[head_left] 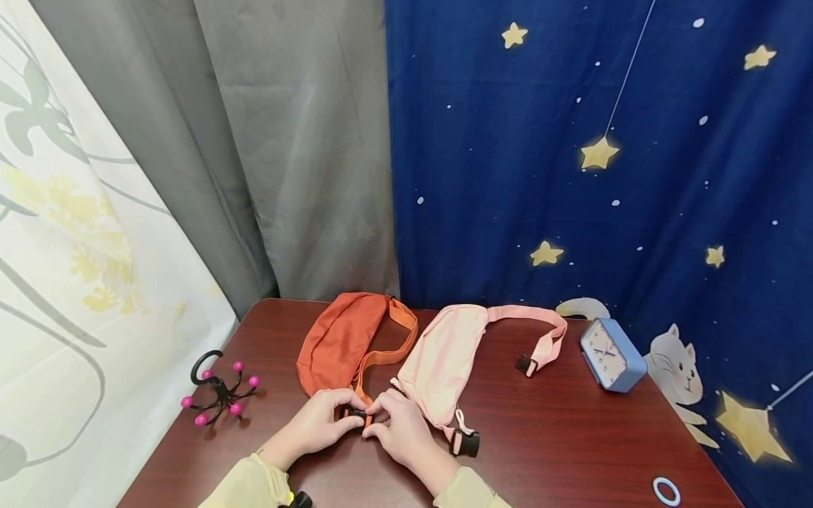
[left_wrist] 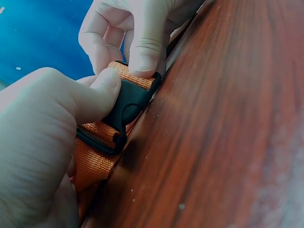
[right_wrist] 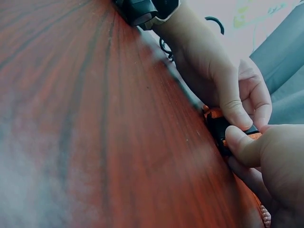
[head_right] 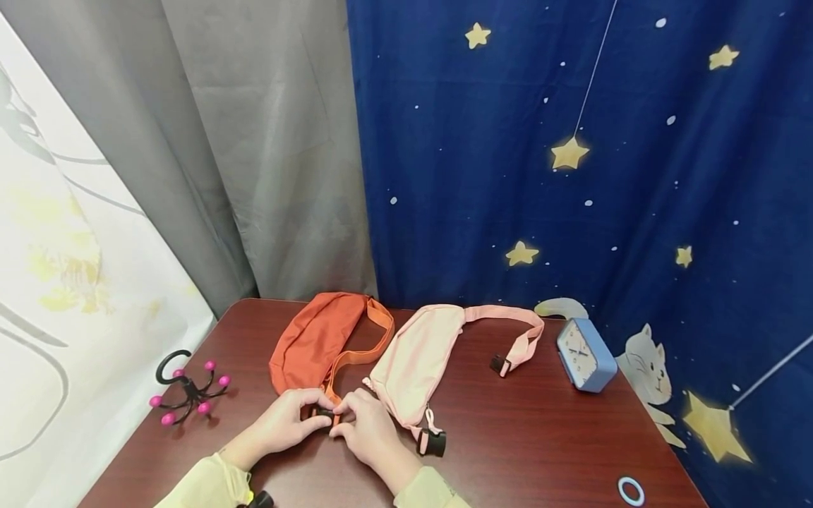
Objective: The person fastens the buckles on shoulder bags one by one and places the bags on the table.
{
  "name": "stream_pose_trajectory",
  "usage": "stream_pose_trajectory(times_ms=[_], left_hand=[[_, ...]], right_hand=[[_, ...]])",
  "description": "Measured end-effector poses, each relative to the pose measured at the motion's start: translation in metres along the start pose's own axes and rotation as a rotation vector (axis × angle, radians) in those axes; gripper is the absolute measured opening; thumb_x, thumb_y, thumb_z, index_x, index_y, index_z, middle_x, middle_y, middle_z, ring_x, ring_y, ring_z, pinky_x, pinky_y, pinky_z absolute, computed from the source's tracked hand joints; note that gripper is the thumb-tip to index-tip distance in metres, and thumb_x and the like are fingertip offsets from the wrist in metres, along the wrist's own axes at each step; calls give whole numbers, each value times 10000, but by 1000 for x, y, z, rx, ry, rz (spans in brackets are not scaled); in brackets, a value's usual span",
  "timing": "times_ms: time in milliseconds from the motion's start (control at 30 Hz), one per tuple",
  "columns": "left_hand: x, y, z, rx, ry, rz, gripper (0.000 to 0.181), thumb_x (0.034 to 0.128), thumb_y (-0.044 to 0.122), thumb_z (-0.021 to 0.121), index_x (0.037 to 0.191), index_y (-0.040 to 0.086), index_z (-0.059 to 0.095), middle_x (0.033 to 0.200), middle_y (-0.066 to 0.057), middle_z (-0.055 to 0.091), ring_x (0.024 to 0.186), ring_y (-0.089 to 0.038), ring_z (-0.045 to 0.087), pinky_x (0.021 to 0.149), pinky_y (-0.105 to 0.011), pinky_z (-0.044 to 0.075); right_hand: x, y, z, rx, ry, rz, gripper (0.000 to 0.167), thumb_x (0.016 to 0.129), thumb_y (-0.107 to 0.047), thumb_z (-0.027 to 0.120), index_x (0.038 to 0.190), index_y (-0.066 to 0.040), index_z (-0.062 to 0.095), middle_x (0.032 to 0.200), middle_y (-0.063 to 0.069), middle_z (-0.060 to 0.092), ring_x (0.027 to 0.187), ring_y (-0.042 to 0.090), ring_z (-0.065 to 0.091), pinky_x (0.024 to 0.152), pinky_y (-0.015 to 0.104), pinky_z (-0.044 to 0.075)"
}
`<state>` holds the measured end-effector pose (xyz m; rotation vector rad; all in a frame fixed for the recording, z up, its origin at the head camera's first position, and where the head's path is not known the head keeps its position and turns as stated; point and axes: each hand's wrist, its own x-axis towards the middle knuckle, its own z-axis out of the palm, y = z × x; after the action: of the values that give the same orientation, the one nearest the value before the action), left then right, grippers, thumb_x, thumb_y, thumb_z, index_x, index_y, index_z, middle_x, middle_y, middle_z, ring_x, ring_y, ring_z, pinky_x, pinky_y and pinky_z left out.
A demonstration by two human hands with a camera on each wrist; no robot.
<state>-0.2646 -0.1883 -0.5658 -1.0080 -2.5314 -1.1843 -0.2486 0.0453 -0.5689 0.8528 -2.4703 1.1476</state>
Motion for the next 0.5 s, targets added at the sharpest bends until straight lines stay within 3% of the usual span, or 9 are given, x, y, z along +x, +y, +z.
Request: stream_pose_trajectory(times_ms=[333,500], left_hand=[[0,2,1,20,11,20,216,951,179,864,1091,321,781,1038,157,791,969,0,704,873,-242,578],[1,4,1,23,7,26,237,938,185,878,1091,338,780,1035,184,784,949,-9,712,861,-230,580]], right_hand=[[-1,-1,-3,-55,21,-71,332,780,-246,980,1020,-190,757,983,-82,723,816,-83,694,854,144,544],[-1,-1,-3,-14,-4,-66,323,802,-196,968,1039,-158,752,1013,-49,733,852,-47,734,835,109,563]])
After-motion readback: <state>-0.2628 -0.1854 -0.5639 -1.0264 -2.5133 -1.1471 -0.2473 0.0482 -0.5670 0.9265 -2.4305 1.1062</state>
